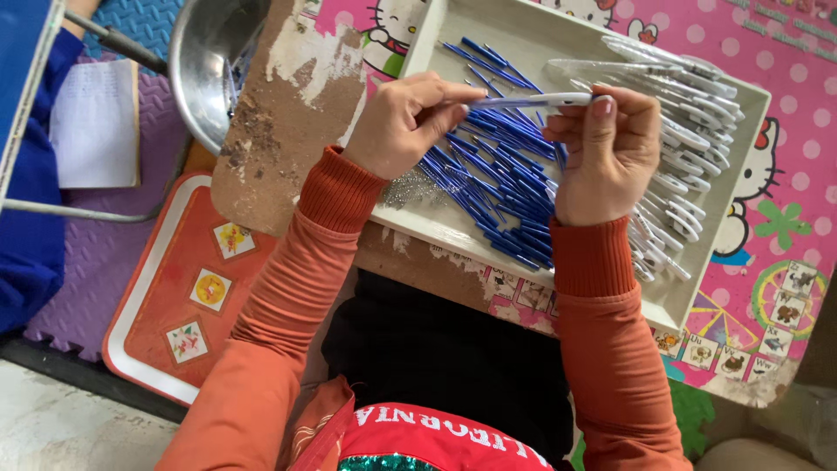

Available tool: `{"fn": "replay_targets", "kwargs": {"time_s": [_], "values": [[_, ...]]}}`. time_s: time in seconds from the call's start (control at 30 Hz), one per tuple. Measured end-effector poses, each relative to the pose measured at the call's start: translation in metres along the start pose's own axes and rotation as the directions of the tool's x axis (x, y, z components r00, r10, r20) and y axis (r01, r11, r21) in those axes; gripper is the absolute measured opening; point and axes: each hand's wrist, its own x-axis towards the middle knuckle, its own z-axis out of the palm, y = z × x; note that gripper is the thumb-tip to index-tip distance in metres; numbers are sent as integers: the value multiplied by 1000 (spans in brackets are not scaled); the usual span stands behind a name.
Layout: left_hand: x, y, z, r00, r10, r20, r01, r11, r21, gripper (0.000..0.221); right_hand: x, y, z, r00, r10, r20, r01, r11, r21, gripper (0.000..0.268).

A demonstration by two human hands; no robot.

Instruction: The person takes blue pen barrels and white caps from a tray and attaches the caps to the barrels by hand one at a time before setting the finished pens aside into a pile.

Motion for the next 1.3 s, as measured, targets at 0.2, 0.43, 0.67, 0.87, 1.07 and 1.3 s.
{"fn": "replay_targets", "kwargs": {"time_s": [0.2, 0.43, 0.67, 0.87, 1.07, 1.3], "values": [[-24, 6, -6, 997, -16, -73, 19, 999, 34, 46, -2, -2, 2, 998, 66, -17, -66, 998, 9, 16], [-66, 34, -41, 934, 206, -292, -235, 969, -69, 20, -1, -19, -1, 967, -72, 246, 130, 965, -229, 17], [-177, -14, -148, 585, 2, -811, 386, 879, 280, 4, 1, -26, -10, 961, -187, 203, 248, 910, -332, 11], [-234, -94, -161, 614, -142, -776, 615, 703, 358, 7, 6, -28, -17, 967, -194, 163, 242, 896, -372, 4], [-209, -96, -161, 701, -153, -697, 455, 848, 272, 23, 21, -36, -52, 958, -193, 212, 281, 769, -574, 7], [-97, 33, -123, 831, 52, -553, 173, 922, 346, 19, 26, -27, -76, 911, 179, 371, 326, 238, -915, 9]]}}
